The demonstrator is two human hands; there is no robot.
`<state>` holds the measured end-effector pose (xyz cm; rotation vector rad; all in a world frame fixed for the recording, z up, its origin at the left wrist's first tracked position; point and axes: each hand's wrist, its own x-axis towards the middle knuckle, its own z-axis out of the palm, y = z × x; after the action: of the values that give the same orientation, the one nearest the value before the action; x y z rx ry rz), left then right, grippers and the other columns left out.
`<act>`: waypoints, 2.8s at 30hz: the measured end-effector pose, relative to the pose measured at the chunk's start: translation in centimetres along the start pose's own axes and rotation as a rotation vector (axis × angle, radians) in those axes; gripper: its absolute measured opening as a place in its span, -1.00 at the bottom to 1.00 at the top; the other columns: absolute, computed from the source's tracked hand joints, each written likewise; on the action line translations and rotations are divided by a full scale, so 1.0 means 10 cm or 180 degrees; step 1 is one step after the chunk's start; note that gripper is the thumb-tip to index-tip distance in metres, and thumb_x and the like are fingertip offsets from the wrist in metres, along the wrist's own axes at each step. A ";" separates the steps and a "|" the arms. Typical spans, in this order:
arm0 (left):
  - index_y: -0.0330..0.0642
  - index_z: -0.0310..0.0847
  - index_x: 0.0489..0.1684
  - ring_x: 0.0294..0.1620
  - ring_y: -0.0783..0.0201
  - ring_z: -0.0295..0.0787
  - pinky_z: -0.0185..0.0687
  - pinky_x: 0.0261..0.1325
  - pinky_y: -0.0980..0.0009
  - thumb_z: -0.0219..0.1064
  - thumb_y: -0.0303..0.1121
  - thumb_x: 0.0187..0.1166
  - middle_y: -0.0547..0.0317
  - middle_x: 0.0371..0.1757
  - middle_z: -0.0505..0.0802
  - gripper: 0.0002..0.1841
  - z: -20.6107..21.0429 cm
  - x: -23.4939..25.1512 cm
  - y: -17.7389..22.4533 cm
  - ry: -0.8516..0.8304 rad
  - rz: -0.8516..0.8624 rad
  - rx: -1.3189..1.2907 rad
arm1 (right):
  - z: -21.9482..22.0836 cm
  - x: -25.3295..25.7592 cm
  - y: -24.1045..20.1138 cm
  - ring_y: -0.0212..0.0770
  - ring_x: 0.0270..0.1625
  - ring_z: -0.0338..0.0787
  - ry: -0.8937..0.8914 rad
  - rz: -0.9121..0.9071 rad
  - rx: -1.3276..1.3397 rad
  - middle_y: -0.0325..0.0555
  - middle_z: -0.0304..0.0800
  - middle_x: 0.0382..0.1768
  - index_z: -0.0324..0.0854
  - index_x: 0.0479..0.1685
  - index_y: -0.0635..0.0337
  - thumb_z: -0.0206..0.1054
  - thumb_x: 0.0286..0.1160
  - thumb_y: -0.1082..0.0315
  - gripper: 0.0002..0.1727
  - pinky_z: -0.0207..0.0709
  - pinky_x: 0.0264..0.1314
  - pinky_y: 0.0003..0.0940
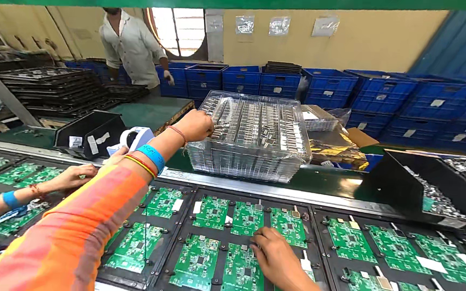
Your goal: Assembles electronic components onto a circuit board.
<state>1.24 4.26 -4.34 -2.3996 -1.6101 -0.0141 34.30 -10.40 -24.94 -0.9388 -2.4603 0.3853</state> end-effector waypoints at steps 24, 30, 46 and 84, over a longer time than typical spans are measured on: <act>-0.24 0.80 -0.30 -0.31 0.45 0.82 0.80 -0.08 0.49 0.34 -0.60 0.48 0.26 -0.36 0.89 -0.89 1.00 -2.10 2.08 0.0117 -0.1632 -0.6057 | 0.20 0.02 -0.40 -0.19 0.26 0.79 0.0578 -0.0737 0.1284 0.08 0.73 0.24 0.66 0.23 0.35 0.40 0.37 0.49 -0.61 0.72 0.31 -0.32; -0.34 0.76 -0.24 -0.32 0.39 0.83 0.81 -0.10 0.44 0.31 -0.65 0.56 0.17 -0.33 0.88 -0.89 0.97 -2.14 1.96 -0.0122 -0.1808 -0.5586 | 0.17 0.05 -0.46 -0.30 0.01 0.84 0.0291 -0.0175 0.1645 0.07 0.73 0.22 0.80 -0.10 0.30 0.48 0.28 0.50 -0.79 0.78 0.06 -0.41; -0.26 0.84 -0.26 -0.10 -0.03 0.85 0.75 0.05 -0.07 0.55 -0.32 0.46 -0.06 -0.15 0.87 -0.83 1.15 -2.32 2.31 0.0038 -0.1847 -0.2186 | 0.33 0.14 -0.29 0.18 0.11 0.82 -0.0152 -0.0244 0.0151 0.19 0.81 0.00 0.79 -0.15 0.31 0.52 0.38 0.43 -0.84 0.71 0.16 0.08; -0.20 0.78 -0.29 -0.40 0.38 0.84 0.80 -0.17 0.37 0.45 -0.28 0.62 0.22 -0.39 0.87 -0.82 1.09 -2.19 2.37 0.0493 -0.2550 -0.3839 | 0.03 0.02 -0.01 0.09 0.19 0.77 -0.0393 -0.0322 -0.0035 0.03 0.82 0.09 0.84 -0.32 0.15 0.48 0.41 0.35 -0.92 0.63 0.18 0.12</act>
<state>12.91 -21.85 -22.94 -1.9328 -2.8205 -1.6565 33.98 -10.33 -25.13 -0.8132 -2.6119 0.4063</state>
